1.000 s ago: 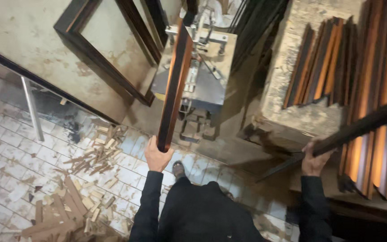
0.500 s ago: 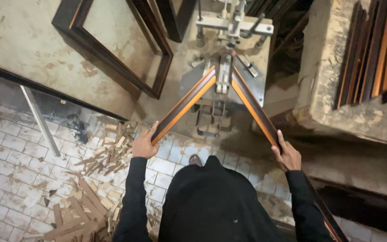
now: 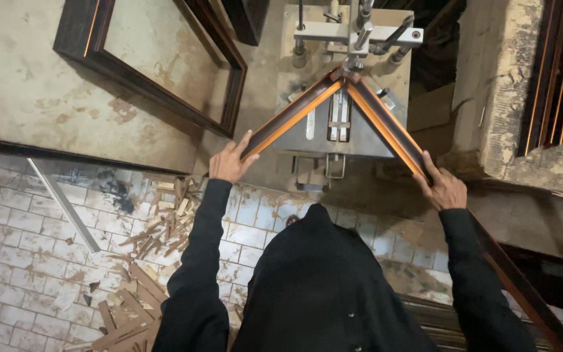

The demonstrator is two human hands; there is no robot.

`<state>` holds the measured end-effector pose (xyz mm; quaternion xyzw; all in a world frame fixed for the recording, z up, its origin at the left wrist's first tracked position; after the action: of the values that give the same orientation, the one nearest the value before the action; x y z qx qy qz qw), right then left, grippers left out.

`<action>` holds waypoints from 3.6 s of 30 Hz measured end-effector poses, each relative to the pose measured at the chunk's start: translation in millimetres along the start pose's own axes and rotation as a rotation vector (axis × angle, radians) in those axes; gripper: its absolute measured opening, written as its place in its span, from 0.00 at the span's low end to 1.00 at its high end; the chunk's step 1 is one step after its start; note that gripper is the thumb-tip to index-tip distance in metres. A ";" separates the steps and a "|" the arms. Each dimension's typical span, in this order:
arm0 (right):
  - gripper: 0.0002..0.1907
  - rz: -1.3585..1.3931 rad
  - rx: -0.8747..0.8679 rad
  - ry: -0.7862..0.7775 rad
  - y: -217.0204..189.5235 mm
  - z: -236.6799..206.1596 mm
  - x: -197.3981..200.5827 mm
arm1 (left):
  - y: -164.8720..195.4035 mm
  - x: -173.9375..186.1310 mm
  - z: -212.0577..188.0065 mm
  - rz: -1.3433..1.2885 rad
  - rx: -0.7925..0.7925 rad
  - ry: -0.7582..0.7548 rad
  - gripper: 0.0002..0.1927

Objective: The person picks up cut picture-frame moulding pieces from a stack, places the mitered corner into a corner-joining machine, and presses the machine to fasten the joint. They then set the joined frame aside and repeat the process with additional frames.

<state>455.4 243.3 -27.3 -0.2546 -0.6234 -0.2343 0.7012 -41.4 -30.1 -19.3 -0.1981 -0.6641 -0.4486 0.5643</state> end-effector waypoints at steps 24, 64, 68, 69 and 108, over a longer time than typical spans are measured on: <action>0.33 0.249 0.030 0.264 -98.8 208.0 15.3 | 160.9 -68.2 143.9 0.079 -0.135 0.134 0.37; 0.27 0.267 0.031 0.398 -105.2 164.7 -29.5 | 160.8 -99.3 102.1 0.131 -0.041 0.162 0.29; 0.27 0.263 0.030 0.384 -109.8 167.7 -21.6 | 162.5 -93.3 102.4 0.158 -0.047 0.174 0.29; 0.27 0.258 0.034 0.383 -110.6 168.8 -19.9 | 162.6 -92.0 102.5 0.140 -0.046 0.178 0.29; 0.34 0.220 0.298 0.439 -106.6 202.1 -46.0 | 147.1 -70.2 101.6 0.034 0.053 0.135 0.33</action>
<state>228.8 293.9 -47.3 -0.1580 -0.4530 -0.1121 0.8702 33.6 146.5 -25.6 -0.1635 -0.6329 -0.4335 0.6203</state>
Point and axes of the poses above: each hand's wrist, its own z-axis towards the middle knuckle, its own x-axis out of the back of the hand, y = z × x, the point moved 1 cm from there along z, towards the middle knuckle, and after that the axes turned 10 degrees about x, right-handed, at the moved point
